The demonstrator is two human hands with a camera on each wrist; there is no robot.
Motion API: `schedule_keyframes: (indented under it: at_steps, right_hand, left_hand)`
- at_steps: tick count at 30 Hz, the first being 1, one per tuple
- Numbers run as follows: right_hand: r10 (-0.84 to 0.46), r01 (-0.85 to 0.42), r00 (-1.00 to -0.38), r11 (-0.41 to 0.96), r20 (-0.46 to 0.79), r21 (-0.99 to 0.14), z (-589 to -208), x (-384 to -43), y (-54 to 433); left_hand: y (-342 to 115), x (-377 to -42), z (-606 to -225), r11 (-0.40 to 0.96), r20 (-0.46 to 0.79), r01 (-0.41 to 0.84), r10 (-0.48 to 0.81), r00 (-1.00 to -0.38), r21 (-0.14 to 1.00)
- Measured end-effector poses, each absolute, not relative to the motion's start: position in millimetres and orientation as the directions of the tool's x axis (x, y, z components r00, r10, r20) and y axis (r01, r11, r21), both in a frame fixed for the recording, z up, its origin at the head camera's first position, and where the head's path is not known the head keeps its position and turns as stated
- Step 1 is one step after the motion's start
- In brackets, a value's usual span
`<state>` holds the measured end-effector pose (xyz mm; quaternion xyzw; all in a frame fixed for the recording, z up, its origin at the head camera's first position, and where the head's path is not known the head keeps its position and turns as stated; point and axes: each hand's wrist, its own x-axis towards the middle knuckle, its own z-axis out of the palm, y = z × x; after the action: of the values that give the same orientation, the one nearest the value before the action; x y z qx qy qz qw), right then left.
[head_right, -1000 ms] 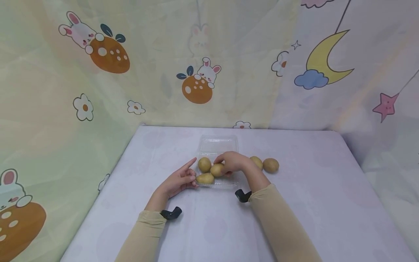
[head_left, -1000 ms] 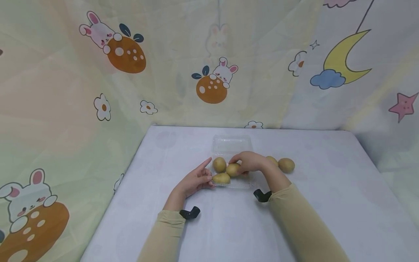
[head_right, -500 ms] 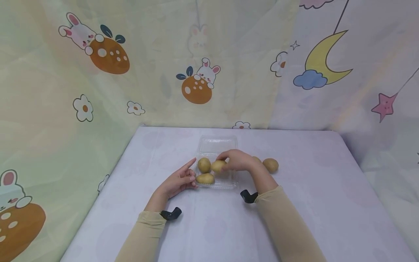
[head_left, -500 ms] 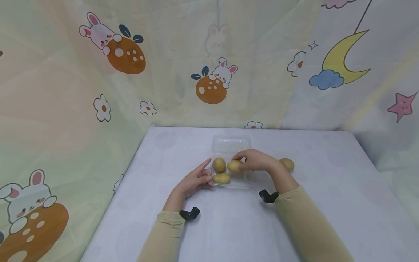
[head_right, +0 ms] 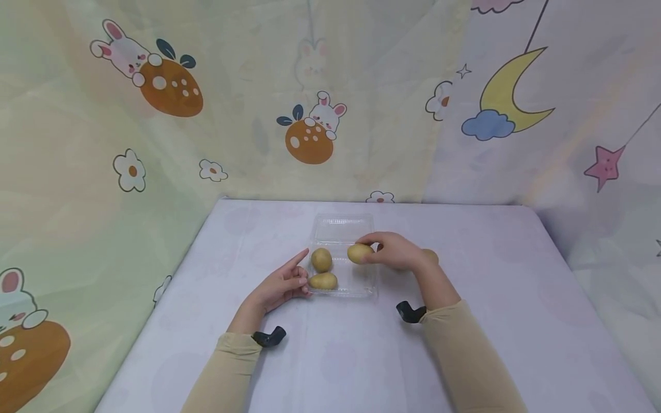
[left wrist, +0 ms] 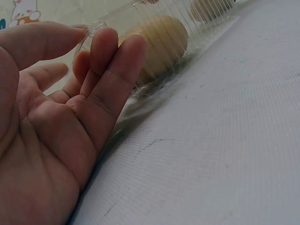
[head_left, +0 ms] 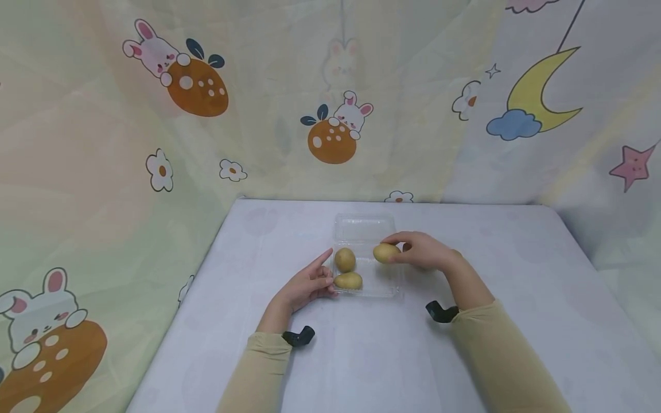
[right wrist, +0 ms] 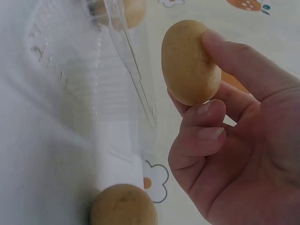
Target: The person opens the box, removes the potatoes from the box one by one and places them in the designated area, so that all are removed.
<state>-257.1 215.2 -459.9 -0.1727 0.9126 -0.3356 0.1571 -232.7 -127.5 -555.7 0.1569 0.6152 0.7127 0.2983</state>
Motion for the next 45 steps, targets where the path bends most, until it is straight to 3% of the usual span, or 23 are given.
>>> schedule_keyframes:
  at_steps: [31,39,45]
  right_hand:
    - [-0.334,-0.101,-0.926,0.665,-0.174,-0.74,-480.4,-213.4,281.6]
    - [-0.315,-0.18,-0.946,0.702,-0.073,-0.688,-494.7,-200.4,293.2]
    - [-0.301,-0.169,-0.949,0.73,-0.089,-0.663,-502.8,-194.0,298.8]
  left_hand:
    - [-127.7,-231.7,-555.2,-0.075,-0.137,-0.233,0.623,-0.77,0.969]
    - [-127.2,-231.4,-553.4,-0.08,-0.144,-0.246,0.621,-0.771,0.966]
    - [-127.1,-232.4,-554.7,-0.072,-0.157,-0.253,0.617,-0.772,0.965]
